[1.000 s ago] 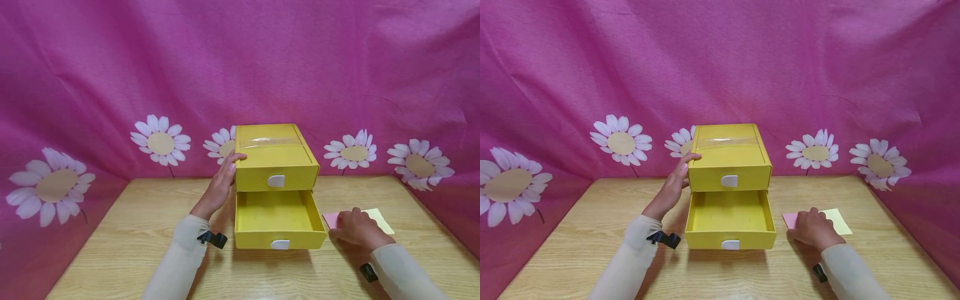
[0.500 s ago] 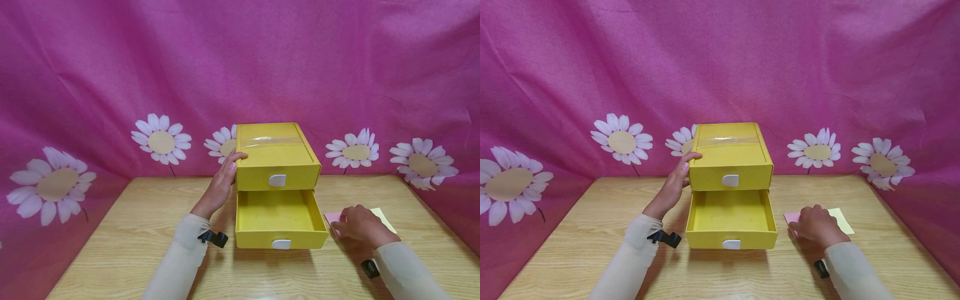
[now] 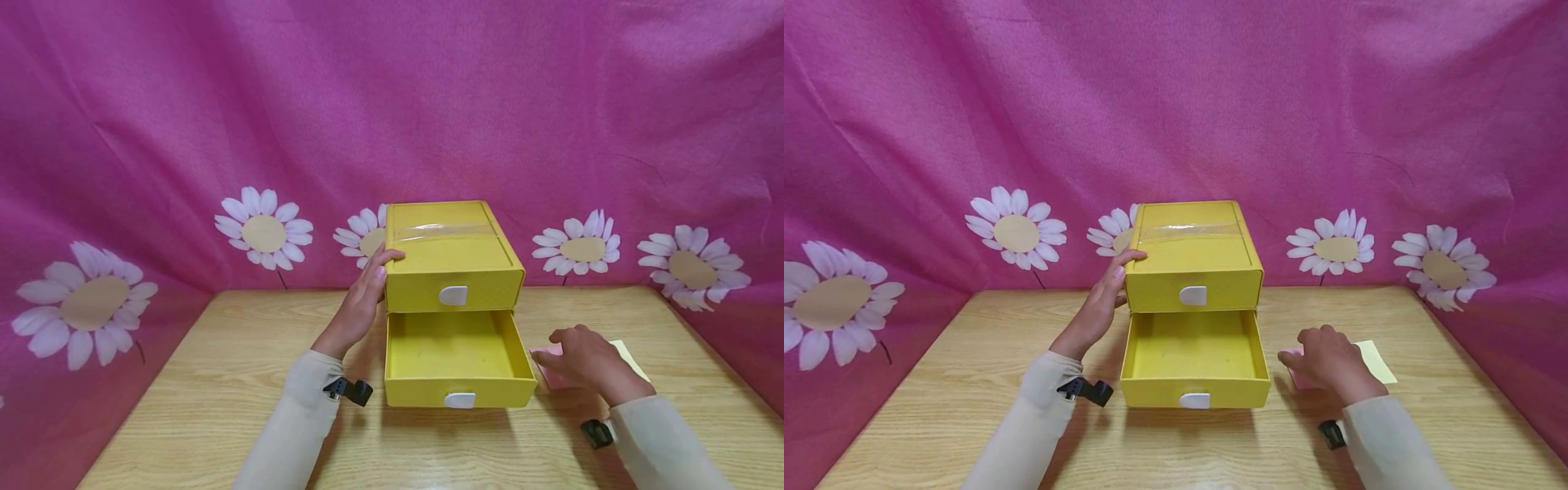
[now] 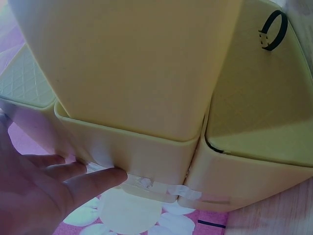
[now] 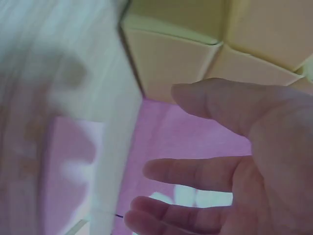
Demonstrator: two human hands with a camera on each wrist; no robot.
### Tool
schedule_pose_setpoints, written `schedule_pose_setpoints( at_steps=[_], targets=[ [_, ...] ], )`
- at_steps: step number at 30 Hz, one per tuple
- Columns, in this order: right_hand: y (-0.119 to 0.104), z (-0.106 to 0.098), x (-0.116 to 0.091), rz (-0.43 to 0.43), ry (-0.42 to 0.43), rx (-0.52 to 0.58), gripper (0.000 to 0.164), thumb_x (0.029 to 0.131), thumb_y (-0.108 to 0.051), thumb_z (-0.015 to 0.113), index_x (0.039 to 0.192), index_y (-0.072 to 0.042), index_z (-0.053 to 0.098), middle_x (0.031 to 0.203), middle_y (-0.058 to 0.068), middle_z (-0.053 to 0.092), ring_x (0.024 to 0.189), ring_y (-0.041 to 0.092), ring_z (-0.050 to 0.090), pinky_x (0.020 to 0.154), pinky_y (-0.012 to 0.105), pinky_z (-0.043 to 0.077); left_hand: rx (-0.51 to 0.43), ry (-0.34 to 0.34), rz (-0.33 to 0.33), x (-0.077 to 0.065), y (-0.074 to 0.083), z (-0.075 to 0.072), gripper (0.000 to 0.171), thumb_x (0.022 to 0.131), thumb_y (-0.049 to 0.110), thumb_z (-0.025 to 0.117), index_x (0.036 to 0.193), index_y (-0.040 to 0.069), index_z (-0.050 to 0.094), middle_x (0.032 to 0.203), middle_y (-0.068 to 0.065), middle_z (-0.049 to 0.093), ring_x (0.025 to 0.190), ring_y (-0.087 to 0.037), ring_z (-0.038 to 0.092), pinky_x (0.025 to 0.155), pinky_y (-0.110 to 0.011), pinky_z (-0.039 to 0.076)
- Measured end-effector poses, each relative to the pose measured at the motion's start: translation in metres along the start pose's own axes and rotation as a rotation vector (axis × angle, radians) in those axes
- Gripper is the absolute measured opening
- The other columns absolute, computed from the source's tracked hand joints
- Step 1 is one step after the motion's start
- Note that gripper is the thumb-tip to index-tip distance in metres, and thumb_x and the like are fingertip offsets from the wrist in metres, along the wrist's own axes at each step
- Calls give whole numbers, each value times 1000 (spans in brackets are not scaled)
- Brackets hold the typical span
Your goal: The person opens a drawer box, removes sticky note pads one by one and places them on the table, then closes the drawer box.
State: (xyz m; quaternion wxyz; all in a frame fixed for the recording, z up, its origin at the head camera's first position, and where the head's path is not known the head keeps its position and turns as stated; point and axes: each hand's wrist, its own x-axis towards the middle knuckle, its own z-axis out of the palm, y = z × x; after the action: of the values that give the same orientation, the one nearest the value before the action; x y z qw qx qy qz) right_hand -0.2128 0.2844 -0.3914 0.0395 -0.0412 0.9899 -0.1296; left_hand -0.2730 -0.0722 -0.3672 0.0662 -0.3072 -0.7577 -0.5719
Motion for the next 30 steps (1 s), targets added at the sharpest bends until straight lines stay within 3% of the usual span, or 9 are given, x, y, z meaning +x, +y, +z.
schedule_pose_setpoints(
  at_steps=[20, 30],
  targets=[
    [-36, -29, -19, -112, 187, 51, 55, 85, -42, 69, 115, 4, 64, 101, 22, 63, 91, 36, 56, 73, 52, 48, -2, -8, -4, 0, 0, 1, 43, 103, 51, 24, 139, 35, 39, 160, 7, 8, 140, -26, 25, 99, -59, 39],
    [-46, -41, -34, -127, 231, 77, 56, 85, -44, 69, 119, 1, 63, 108, 23, 61, 95, 37, 55, 75, 53, 47, 8, -8, -21, 1, 2, 1, 43, 103, 51, 23, 139, 35, 39, 160, 5, 7, 141, -28, 23, 100, -60, 38]
  ],
)
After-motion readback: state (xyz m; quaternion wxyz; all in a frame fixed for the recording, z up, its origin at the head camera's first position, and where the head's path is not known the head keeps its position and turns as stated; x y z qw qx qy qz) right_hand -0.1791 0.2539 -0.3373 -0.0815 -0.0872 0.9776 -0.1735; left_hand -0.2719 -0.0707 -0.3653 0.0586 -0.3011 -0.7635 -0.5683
